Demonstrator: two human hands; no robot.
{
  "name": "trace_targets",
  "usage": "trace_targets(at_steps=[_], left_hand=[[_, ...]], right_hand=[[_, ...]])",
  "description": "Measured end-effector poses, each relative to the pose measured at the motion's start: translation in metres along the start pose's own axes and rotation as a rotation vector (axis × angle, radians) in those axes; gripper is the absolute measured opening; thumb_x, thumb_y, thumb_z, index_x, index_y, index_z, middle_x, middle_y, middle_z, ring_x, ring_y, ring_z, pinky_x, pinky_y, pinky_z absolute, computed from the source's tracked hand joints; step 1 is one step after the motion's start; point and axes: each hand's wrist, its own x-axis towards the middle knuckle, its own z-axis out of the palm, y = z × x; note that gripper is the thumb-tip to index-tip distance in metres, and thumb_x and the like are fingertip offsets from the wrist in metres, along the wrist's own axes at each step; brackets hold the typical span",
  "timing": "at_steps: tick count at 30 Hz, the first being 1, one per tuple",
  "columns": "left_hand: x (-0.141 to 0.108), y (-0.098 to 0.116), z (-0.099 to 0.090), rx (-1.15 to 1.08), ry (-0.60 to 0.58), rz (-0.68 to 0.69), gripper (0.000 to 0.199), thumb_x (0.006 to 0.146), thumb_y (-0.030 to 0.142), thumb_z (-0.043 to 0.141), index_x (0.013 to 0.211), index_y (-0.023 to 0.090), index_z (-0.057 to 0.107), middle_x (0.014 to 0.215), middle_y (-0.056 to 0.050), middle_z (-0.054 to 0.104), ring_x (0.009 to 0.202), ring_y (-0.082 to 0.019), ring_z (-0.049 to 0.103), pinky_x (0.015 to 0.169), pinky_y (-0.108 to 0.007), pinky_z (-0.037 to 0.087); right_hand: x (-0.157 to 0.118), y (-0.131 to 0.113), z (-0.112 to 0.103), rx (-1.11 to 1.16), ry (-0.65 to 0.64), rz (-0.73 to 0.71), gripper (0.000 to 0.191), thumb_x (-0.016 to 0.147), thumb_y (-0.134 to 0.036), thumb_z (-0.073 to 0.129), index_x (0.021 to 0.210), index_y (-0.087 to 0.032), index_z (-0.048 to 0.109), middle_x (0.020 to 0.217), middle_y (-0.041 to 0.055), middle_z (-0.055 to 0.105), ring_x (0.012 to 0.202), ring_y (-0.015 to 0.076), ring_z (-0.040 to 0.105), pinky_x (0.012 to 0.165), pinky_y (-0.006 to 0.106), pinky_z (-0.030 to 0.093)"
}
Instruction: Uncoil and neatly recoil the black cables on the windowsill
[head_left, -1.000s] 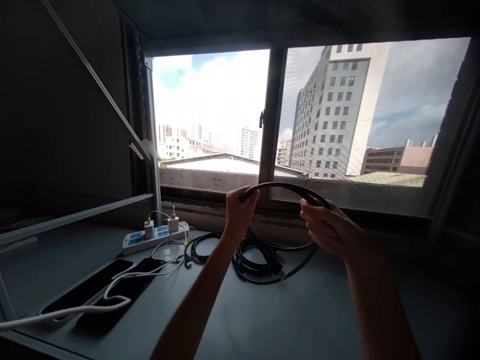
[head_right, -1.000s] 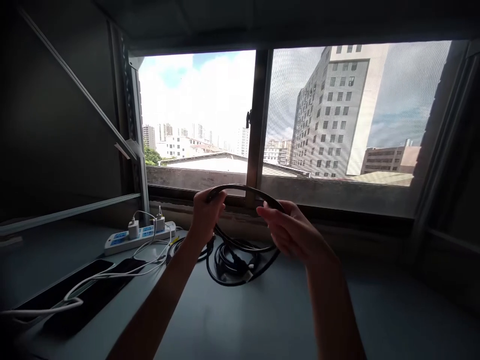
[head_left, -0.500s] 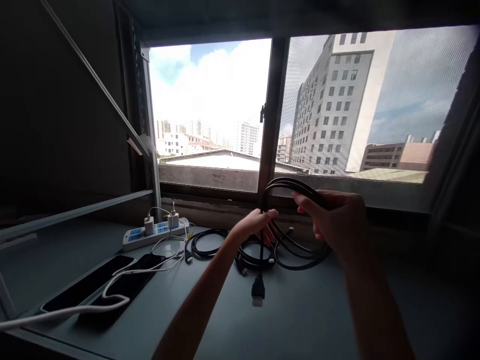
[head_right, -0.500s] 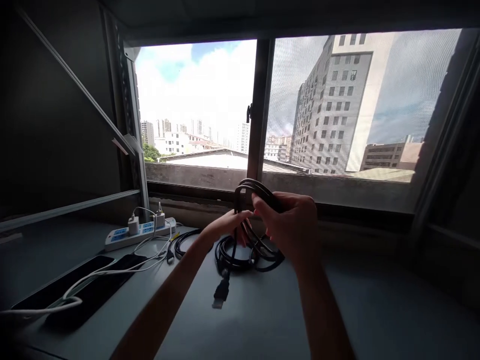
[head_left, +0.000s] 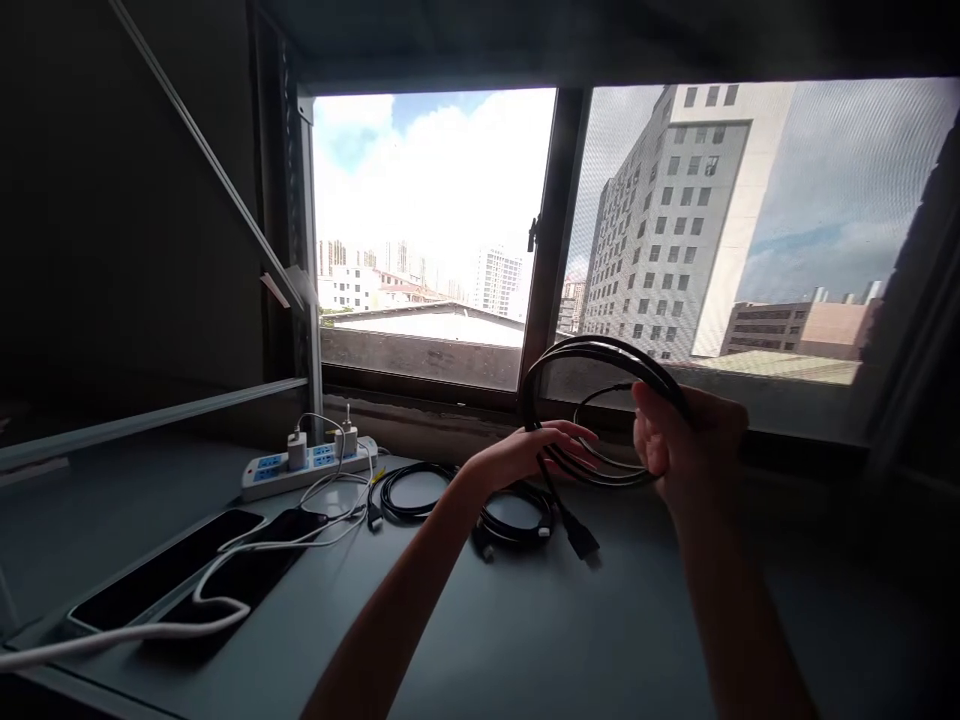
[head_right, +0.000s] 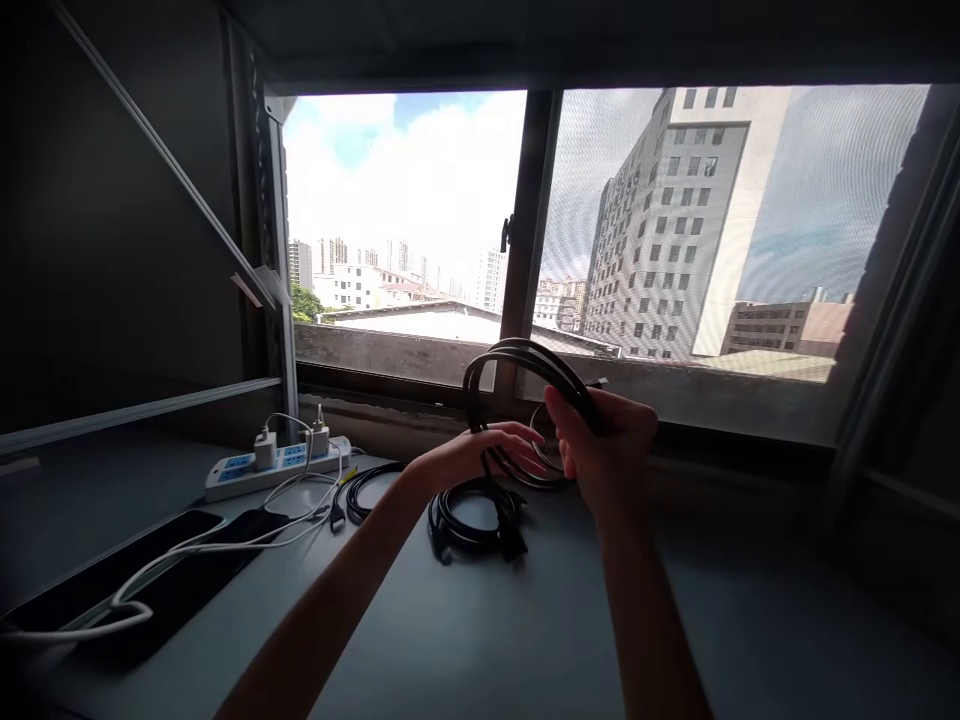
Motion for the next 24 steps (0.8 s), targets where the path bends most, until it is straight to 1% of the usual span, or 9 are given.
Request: trace_targets(at_steps=[2,5,9,11,15,17,19,21,24], left_hand=[[0.002,0.0,0.004,-0.127,0.082,0.129,0.036,0.077,0.031,0.06,0.109,0.016,0.057,0.095,-0.01,0.064,0.089,-0.022,0.062,0.079,-0.031,0.045],[0.007,0.0,0.011,-0.273,0.274,0.303,0.036,0.075,0.036,0.065,0.104,0.016,0.055,0.087,-0.007,0.064,0.085,-0.023,0.063,0.079,-0.033,0.046],[0.011,0.001,0.012,-0.265,0.525,0.353,0.037,0.069,0.044,0.069,0.082,0.014,0.052,0.064,-0.003,0.06,0.068,-0.019,0.063,0.068,-0.03,0.048],[0.01,0.003,0.009,-0.254,0.544,0.373,0.039,0.066,0.045,0.071,0.074,0.014,0.049,0.057,0.0,0.056,0.059,-0.017,0.061,0.061,-0.026,0.046],[0.004,0.011,0.001,-0.269,0.44,0.365,0.037,0.067,0.041,0.071,0.063,0.013,0.048,0.057,-0.002,0.056,0.059,-0.013,0.058,0.057,-0.021,0.043],[0.0,0.015,0.001,-0.307,0.404,0.389,0.031,0.067,0.036,0.073,0.072,0.011,0.054,0.059,0.001,0.052,0.056,-0.009,0.054,0.055,-0.019,0.041],[-0.004,0.019,0.003,-0.304,0.391,0.42,0.032,0.067,0.034,0.073,0.084,0.011,0.057,0.058,0.005,0.045,0.047,-0.005,0.044,0.047,-0.018,0.035],[-0.005,0.022,0.005,-0.238,0.42,0.442,0.031,0.069,0.036,0.072,0.082,0.012,0.057,0.054,0.007,0.036,0.04,-0.002,0.032,0.039,-0.017,0.024],[-0.006,0.027,0.007,-0.15,0.511,0.497,0.034,0.069,0.039,0.071,0.066,0.014,0.049,0.049,0.009,0.027,0.036,-0.001,0.021,0.035,-0.018,0.012]], right_hand=[[0.005,0.011,-0.001,0.131,-0.014,0.011,0.047,0.068,-0.033,0.069,0.037,-0.02,0.038,0.027,-0.007,0.031,0.023,0.0043,0.026,0.028,0.022,0.015],[0.01,0.023,-0.001,0.276,-0.005,0.062,0.048,0.069,-0.031,0.068,0.037,-0.019,0.035,0.026,-0.0072,0.03,0.023,0.0034,0.025,0.029,0.021,0.015],[0.012,0.028,0.004,0.327,-0.01,0.199,0.046,0.069,-0.028,0.067,0.038,-0.018,0.035,0.028,-0.0076,0.03,0.026,0.0026,0.026,0.03,0.018,0.02],[0.012,0.029,0.005,0.336,-0.028,0.269,0.045,0.069,-0.029,0.067,0.039,-0.018,0.035,0.028,-0.0079,0.03,0.026,0.0029,0.027,0.029,0.018,0.022],[0.015,0.032,0.001,0.294,-0.122,0.351,0.042,0.069,-0.036,0.067,0.045,-0.019,0.038,0.03,-0.0087,0.032,0.027,0.0045,0.032,0.029,0.018,0.029],[0.016,0.034,-0.003,0.228,-0.174,0.344,0.036,0.07,-0.04,0.066,0.051,-0.019,0.044,0.032,-0.009,0.035,0.028,0.0056,0.036,0.031,0.018,0.034],[0.017,0.036,-0.006,0.133,-0.182,0.306,0.029,0.07,-0.042,0.067,0.063,-0.018,0.052,0.035,-0.009,0.04,0.03,0.0066,0.04,0.033,0.018,0.037],[0.018,0.037,-0.008,0.032,-0.168,0.273,0.028,0.069,-0.044,0.068,0.076,-0.018,0.059,0.038,-0.0088,0.044,0.029,0.0066,0.042,0.031,0.018,0.036],[0.017,0.035,-0.008,-0.034,-0.175,0.23,0.036,0.07,-0.044,0.067,0.094,-0.018,0.061,0.042,-0.0089,0.049,0.025,0.0042,0.036,0.026,0.017,0.031]])
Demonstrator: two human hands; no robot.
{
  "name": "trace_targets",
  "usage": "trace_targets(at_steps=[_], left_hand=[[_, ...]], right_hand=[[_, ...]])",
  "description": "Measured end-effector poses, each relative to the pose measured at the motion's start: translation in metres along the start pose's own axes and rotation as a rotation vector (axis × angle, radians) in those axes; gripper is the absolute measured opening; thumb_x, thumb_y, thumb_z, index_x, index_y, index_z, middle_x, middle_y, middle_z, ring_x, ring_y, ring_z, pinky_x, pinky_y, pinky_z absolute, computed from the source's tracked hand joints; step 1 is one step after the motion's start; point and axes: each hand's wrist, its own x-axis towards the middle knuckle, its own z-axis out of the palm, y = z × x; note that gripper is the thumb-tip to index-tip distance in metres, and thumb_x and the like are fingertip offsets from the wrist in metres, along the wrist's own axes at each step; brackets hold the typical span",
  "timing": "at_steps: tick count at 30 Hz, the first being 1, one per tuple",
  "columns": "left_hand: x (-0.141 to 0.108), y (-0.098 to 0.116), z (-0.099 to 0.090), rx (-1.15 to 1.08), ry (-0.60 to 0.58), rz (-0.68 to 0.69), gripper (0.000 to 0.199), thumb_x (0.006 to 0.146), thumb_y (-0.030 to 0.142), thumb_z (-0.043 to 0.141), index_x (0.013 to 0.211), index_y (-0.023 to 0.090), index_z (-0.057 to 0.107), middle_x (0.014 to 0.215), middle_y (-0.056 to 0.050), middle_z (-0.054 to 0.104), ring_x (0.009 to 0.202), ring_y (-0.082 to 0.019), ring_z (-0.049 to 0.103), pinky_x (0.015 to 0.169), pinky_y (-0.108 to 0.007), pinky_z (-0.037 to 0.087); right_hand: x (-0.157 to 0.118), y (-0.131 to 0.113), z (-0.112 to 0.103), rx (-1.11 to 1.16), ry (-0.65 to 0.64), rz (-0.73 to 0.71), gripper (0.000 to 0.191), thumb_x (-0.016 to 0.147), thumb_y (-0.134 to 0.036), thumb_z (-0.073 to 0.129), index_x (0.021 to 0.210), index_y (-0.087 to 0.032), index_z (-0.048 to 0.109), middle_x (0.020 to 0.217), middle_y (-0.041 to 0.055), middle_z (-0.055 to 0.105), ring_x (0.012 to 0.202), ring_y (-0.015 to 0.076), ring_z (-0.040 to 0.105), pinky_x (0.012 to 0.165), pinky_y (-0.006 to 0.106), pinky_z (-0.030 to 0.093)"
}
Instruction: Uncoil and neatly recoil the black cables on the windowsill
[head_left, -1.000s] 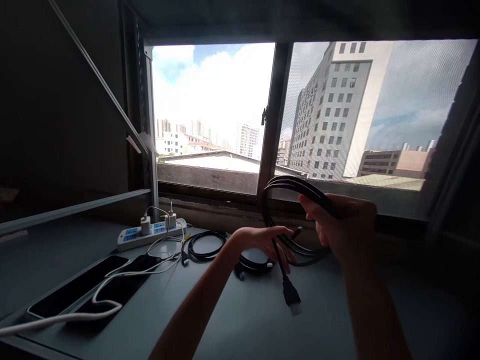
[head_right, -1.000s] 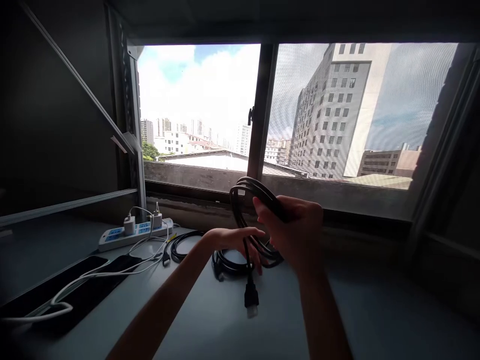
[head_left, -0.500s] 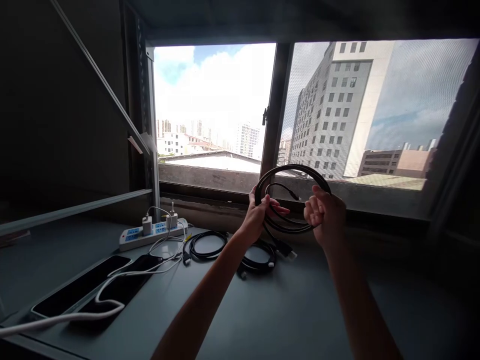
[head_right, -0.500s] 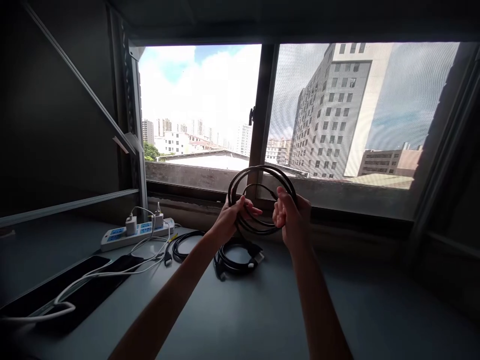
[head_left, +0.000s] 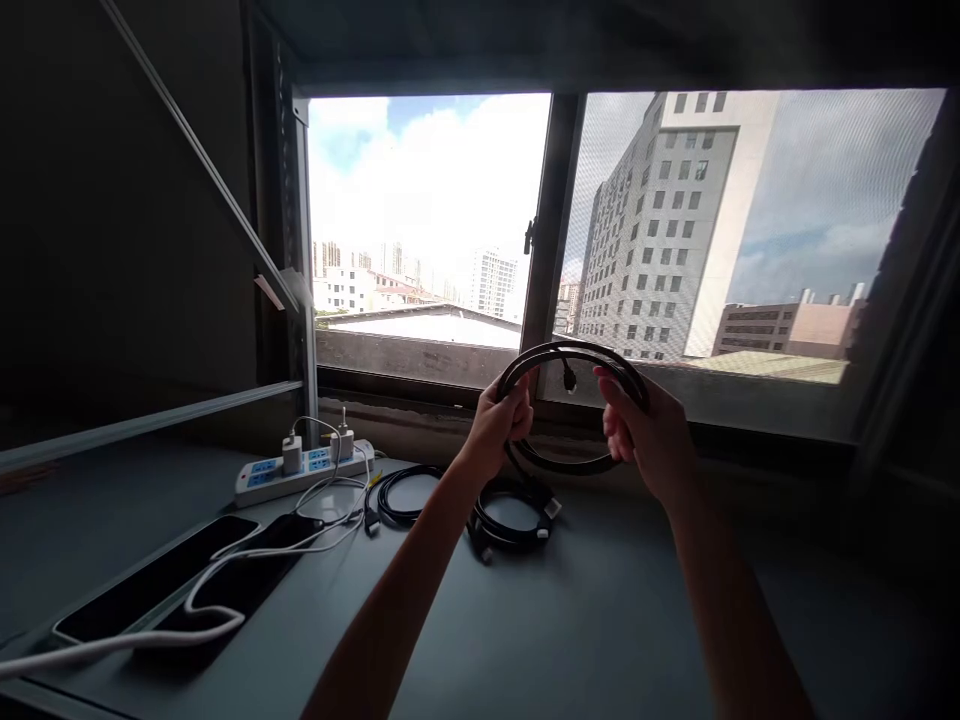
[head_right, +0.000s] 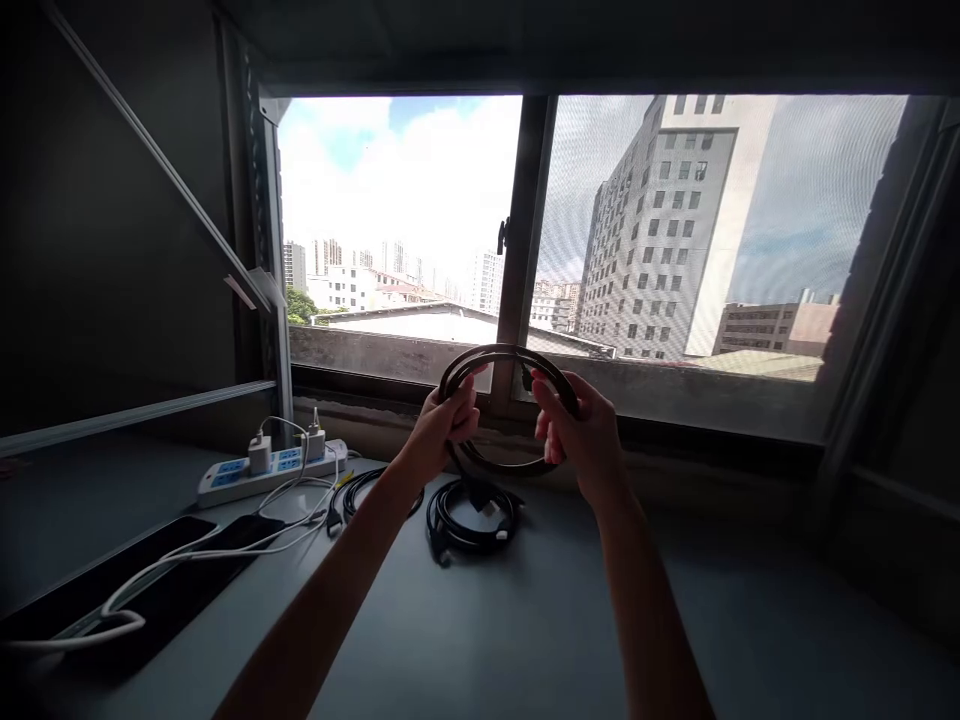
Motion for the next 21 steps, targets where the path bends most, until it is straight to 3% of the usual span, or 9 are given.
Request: trace_targets(at_steps=[3,6,12,17,21], left_hand=[[0.001,0.005,0.0,0.047,0.042,0.057,0.034,0.066,0.039,0.073,0.068,0.015,0.049,0.047,0.01,0.026,0.035,-0.001,0.018,0.034,-0.017,0.01],[0.0,0.012,-0.001,0.159,0.076,0.125,0.033,0.066,0.037,0.071,0.088,0.014,0.059,0.045,0.01,0.028,0.035,-0.002,0.02,0.033,-0.016,0.012],[-0.001,0.019,-0.003,0.314,0.161,0.205,0.028,0.068,0.028,0.061,0.091,0.012,0.063,0.041,0.01,0.032,0.033,-0.002,0.023,0.032,-0.017,0.018],[0.003,0.019,-0.009,0.489,0.202,0.35,0.02,0.065,0.022,0.056,0.08,0.014,0.066,0.041,0.008,0.037,0.034,-0.004,0.026,0.034,-0.018,0.02],[0.002,0.021,-0.009,0.627,0.141,0.418,0.018,0.064,0.019,0.055,0.076,0.015,0.067,0.043,0.006,0.042,0.038,-0.005,0.032,0.037,-0.018,0.024]], right_hand=[[-0.004,-0.006,0.004,-0.016,-0.03,-0.069,0.049,0.068,-0.041,0.069,0.112,-0.024,0.057,0.056,-0.0071,0.058,0.025,0.0022,0.034,0.024,0.016,0.026],[-0.01,-0.015,0.011,-0.036,-0.042,-0.123,0.056,0.067,-0.04,0.07,0.119,-0.028,0.054,0.071,-0.004,0.063,0.028,0.0015,0.036,0.023,0.016,0.024],[-0.018,-0.025,0.019,-0.079,-0.022,-0.223,0.036,0.077,-0.042,0.061,0.108,-0.024,0.064,0.069,-0.0014,0.065,0.029,0.0011,0.034,0.026,0.017,0.024],[-0.013,-0.022,0.016,-0.096,0.029,-0.175,0.028,0.075,-0.041,0.062,0.096,-0.024,0.07,0.062,-0.0015,0.064,0.034,0.0025,0.032,0.03,0.017,0.025],[-0.01,-0.016,0.019,-0.189,0.022,-0.198,0.028,0.077,-0.042,0.059,0.096,-0.023,0.07,0.068,0.0008,0.066,0.046,0.0061,0.042,0.04,0.019,0.035]])
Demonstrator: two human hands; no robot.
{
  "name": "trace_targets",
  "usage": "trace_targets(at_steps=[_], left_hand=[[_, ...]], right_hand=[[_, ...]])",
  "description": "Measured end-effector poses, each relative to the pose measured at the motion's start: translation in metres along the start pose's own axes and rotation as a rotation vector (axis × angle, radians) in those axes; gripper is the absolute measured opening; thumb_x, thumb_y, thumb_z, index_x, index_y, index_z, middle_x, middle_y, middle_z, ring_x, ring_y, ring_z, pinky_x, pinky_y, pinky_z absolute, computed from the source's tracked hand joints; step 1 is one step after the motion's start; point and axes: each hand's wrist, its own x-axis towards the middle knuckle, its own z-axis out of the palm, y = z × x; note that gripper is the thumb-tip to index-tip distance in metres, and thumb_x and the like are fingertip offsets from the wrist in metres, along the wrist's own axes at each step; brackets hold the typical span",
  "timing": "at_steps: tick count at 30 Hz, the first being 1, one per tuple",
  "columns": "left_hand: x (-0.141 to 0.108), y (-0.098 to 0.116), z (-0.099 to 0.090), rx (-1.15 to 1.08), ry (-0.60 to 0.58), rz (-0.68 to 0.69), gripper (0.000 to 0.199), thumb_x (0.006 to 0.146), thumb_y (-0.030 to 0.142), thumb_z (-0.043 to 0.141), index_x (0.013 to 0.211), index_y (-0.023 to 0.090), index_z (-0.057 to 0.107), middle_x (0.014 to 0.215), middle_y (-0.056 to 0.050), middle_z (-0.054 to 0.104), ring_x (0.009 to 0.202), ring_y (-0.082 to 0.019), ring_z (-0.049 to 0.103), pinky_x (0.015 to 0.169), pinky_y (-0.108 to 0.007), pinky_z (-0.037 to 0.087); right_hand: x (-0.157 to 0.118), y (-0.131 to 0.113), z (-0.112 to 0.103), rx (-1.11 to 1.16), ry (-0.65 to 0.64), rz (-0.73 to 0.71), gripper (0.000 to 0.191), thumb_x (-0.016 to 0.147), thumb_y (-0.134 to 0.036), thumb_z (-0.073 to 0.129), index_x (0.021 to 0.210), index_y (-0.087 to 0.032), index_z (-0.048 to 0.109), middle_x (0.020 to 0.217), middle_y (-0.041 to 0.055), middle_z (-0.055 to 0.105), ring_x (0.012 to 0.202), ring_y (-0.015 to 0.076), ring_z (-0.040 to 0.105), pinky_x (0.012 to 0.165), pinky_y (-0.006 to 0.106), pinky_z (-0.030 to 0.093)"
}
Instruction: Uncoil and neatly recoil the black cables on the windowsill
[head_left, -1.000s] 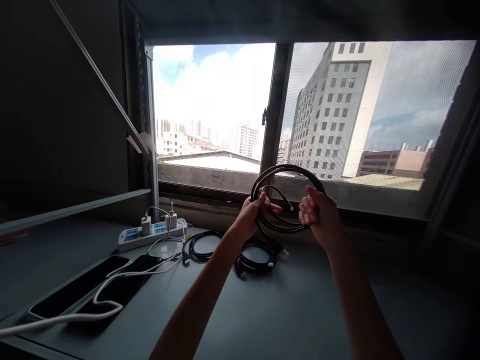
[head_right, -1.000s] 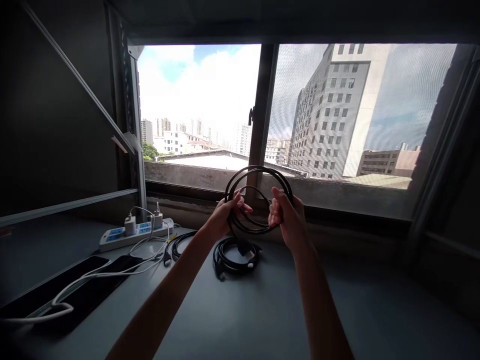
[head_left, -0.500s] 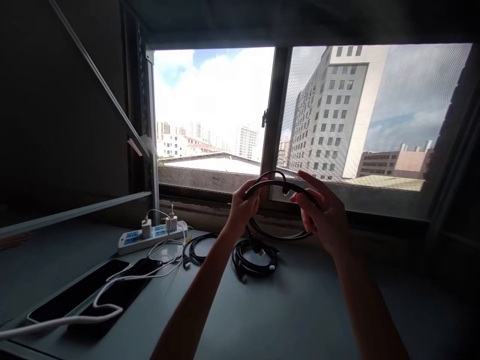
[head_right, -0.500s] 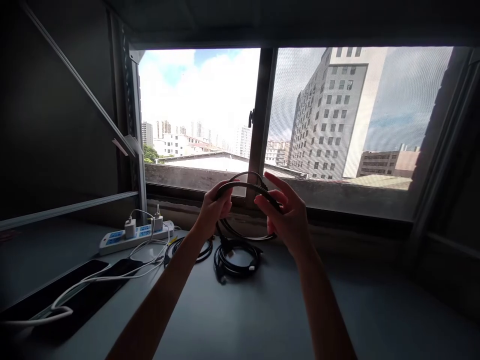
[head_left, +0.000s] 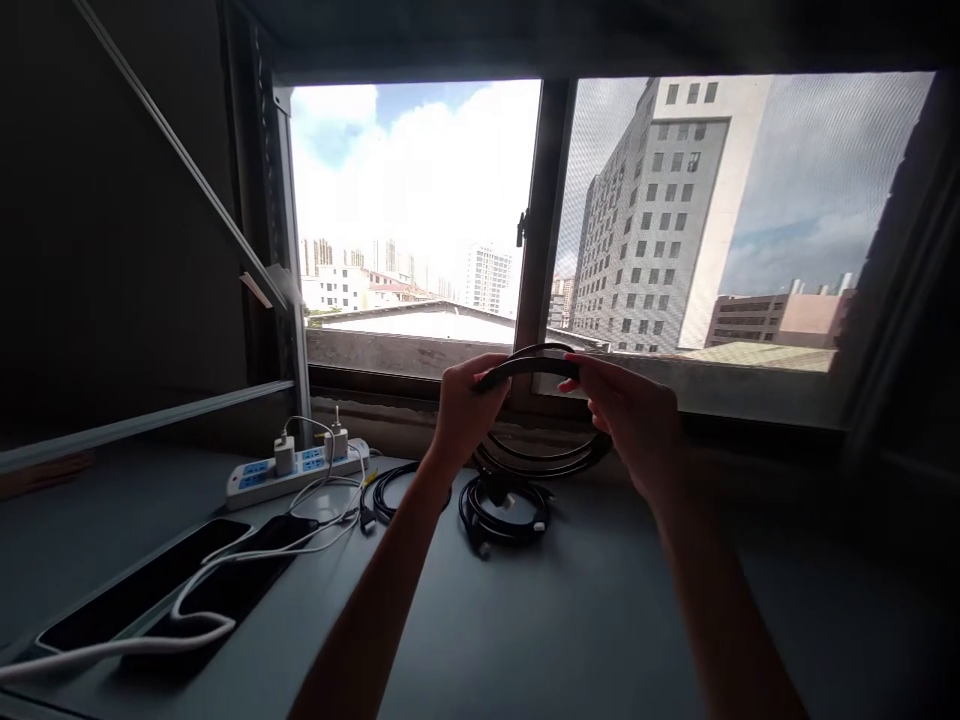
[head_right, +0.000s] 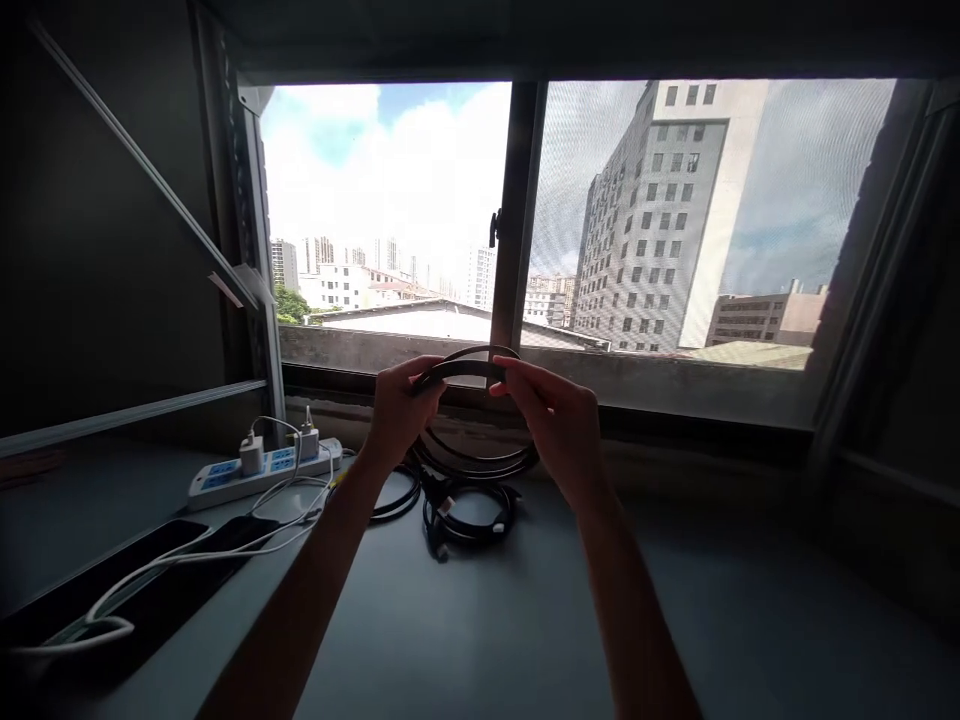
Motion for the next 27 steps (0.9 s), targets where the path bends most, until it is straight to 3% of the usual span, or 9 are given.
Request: trace_targets(at_steps=[3,6,8,11,14,19,22,27], left_hand=[[-0.003,0.006,0.003,0.134,-0.022,0.053,0.016,0.068,0.019,0.056,0.075,0.014,0.069,0.049,0.004,0.049,0.046,-0.007,0.04,0.043,-0.018,0.03],[-0.006,0.01,0.007,0.237,0.057,0.062,0.015,0.071,0.022,0.058,0.072,0.014,0.069,0.05,0.003,0.052,0.048,-0.008,0.041,0.045,-0.018,0.031],[-0.007,0.011,0.008,0.29,0.105,0.055,0.013,0.069,0.023,0.06,0.066,0.014,0.068,0.046,0.004,0.049,0.046,-0.007,0.039,0.043,-0.018,0.029],[-0.007,0.01,0.008,0.353,0.148,0.048,0.011,0.068,0.02,0.06,0.06,0.014,0.066,0.042,0.006,0.044,0.043,-0.006,0.036,0.041,-0.018,0.026],[-0.008,0.009,0.008,0.357,0.156,0.08,0.012,0.068,0.015,0.056,0.061,0.015,0.067,0.043,0.006,0.046,0.044,-0.006,0.037,0.043,-0.018,0.027],[-0.009,0.01,0.007,0.228,0.242,0.13,0.017,0.066,0.01,0.052,0.061,0.016,0.067,0.046,0.004,0.05,0.045,-0.007,0.039,0.043,-0.018,0.028],[-0.009,0.012,0.005,0.162,0.295,0.181,0.015,0.063,0.01,0.053,0.055,0.016,0.063,0.044,0.005,0.048,0.044,-0.006,0.038,0.043,-0.018,0.029],[-0.013,0.021,0.005,0.087,0.296,0.257,0.015,0.061,0.008,0.052,0.052,0.016,0.061,0.045,0.004,0.052,0.045,-0.007,0.043,0.044,-0.018,0.032]], right_hand=[[0.0,0.005,0.009,-0.145,0.064,-0.073,0.028,0.071,-0.039,0.066,0.091,-0.021,0.069,0.079,0.0018,0.065,0.061,0.0102,0.052,0.054,0.022,0.044],[0.002,0.013,0.015,-0.287,0.172,-0.112,0.041,0.061,-0.037,0.073,0.097,-0.021,0.064,0.09,0.0024,0.061,0.06,0.0097,0.05,0.054,0.024,0.046],[0.003,0.019,0.015,-0.368,0.206,-0.128,0.034,0.068,-0.033,0.069,0.099,-0.021,0.063,0.088,0.0025,0.061,0.055,0.0089,0.048,0.052,0.024,0.044],[0.006,0.026,0.011,-0.45,0.215,-0.16,0.017,0.074,-0.031,0.063,0.085,-0.019,0.069,0.078,0.0025,0.063,0.058,0.0118,0.053,0.057,0.025,0.043],[0.006,0.027,0.007,-0.522,0.171,-0.143,0.022,0.073,-0.04,0.063,0.07,-0.019,0.068,0.065,0.0016,0.063,0.057,0.0139,0.055,0.056,0.025,0.04],[0.0,0.016,0.008,-0.631,0.086,-0.146,0.039,0.075,-0.049,0.059,0.05,-0.018,0.054,0.046,-0.0008,0.052,0.044,0.0102,0.042,0.05,0.026,0.034],[-0.007,0.005,0.012,-0.627,0.078,-0.175,0.043,0.073,-0.049,0.06,0.046,-0.018,0.047,0.041,-0.0029,0.043,0.041,0.0077,0.034,0.045,0.024,0.03],[-0.014,-0.013,0.012,-0.536,-0.003,-0.079,0.042,0.069,-0.04,0.062,0.042,-0.018,0.038,0.037,-0.0053,0.031,0.039,0.0057,0.027,0.041,0.022,0.026]])
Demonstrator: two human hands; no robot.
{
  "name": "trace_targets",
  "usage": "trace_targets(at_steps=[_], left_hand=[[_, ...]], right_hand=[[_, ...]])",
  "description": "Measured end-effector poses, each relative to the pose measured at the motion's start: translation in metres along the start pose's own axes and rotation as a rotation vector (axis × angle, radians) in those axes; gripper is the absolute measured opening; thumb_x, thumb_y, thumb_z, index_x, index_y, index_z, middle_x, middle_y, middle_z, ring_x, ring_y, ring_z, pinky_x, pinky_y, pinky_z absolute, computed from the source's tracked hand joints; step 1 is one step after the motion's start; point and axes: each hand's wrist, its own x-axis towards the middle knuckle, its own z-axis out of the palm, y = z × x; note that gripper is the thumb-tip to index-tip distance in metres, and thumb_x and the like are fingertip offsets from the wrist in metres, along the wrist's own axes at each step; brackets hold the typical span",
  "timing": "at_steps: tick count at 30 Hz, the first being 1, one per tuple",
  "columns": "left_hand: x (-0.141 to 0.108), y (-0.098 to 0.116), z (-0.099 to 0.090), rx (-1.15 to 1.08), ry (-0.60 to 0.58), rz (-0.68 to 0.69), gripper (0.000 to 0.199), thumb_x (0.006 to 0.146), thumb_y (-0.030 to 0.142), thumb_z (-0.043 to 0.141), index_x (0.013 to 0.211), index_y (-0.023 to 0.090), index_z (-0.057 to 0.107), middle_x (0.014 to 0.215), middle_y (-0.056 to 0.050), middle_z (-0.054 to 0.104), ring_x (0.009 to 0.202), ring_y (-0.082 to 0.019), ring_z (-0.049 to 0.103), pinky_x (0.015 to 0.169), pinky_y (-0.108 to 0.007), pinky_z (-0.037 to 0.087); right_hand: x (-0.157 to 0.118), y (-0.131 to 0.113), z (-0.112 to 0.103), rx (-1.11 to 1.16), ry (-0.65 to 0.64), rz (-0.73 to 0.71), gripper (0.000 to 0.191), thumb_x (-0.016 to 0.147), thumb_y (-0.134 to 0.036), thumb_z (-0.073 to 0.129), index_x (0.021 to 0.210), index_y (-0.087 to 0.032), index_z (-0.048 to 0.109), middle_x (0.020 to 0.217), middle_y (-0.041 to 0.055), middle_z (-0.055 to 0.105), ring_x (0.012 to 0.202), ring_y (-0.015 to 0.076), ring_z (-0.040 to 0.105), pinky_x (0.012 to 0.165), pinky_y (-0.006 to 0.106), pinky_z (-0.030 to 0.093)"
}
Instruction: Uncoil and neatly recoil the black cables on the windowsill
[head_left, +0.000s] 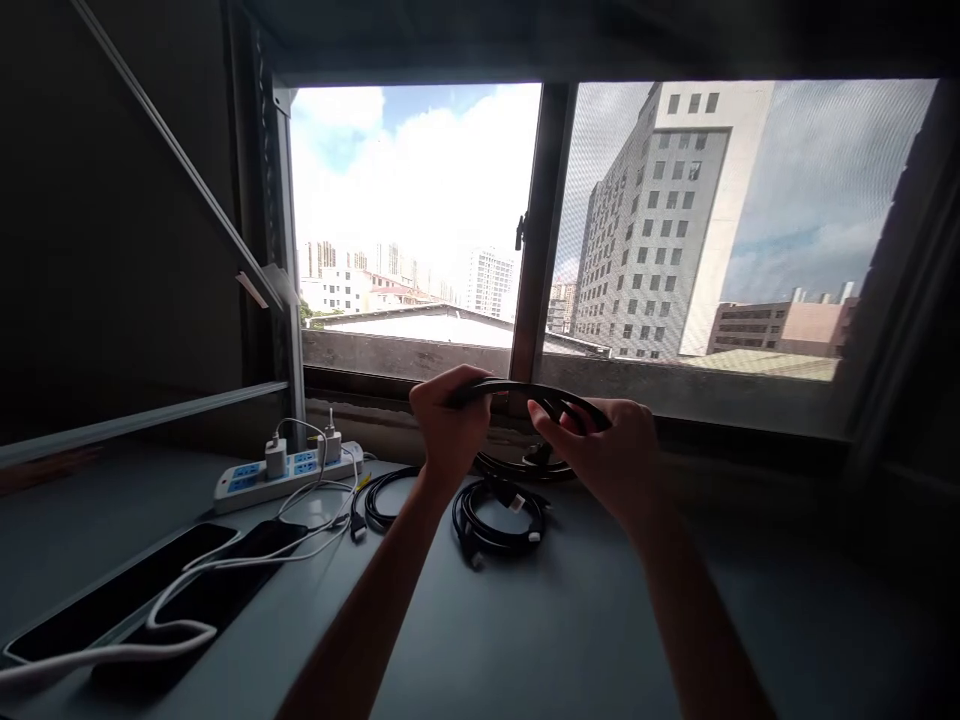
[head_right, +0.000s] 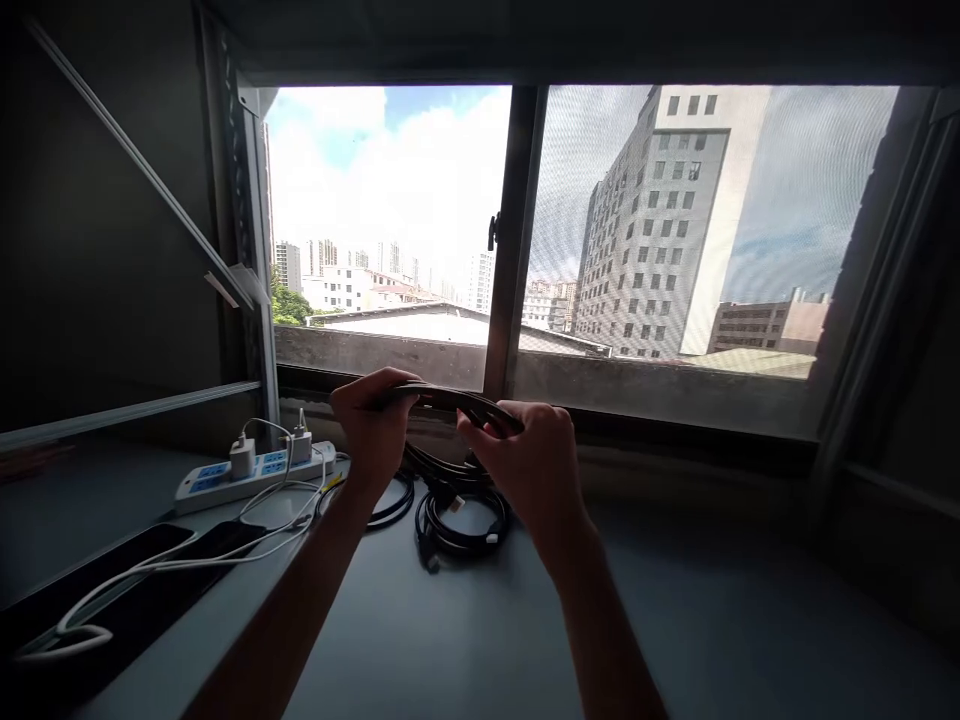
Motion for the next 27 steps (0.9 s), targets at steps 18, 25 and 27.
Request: trace_targets(at_steps=[18,25,27], left_hand=[[-0.002,0.017,-0.007,0.1,-0.075,0.144,0.017,0.063,0.013,0.048,0.052,0.017,0.059,0.041,0.004,0.042,0.04,-0.006,0.034,0.042,-0.019,0.026],[0.012,-0.006,-0.006,0.059,-0.342,-0.272,0.021,0.058,0.015,0.042,0.043,0.016,0.057,0.038,0.003,0.037,0.041,-0.008,0.033,0.042,-0.02,0.024],[0.01,-0.011,-0.005,0.08,-0.325,-0.306,0.021,0.057,0.014,0.042,0.042,0.015,0.056,0.038,0.002,0.039,0.042,-0.009,0.036,0.042,-0.019,0.025]], right_hand=[[-0.012,-0.017,-0.021,0.508,-0.297,0.196,0.047,0.065,-0.047,0.068,0.037,-0.018,0.044,0.034,-0.0038,0.036,0.034,0.011,0.048,0.035,0.022,0.039],[0.002,0.0,-0.014,0.587,-0.317,0.147,0.045,0.075,-0.054,0.056,0.052,-0.016,0.06,0.055,0.002,0.06,0.047,0.0098,0.056,0.047,0.02,0.045],[0.005,0.001,-0.011,0.585,-0.272,0.191,0.041,0.073,-0.055,0.058,0.065,-0.016,0.065,0.057,0.0012,0.061,0.039,0.0083,0.053,0.039,0.019,0.04]])
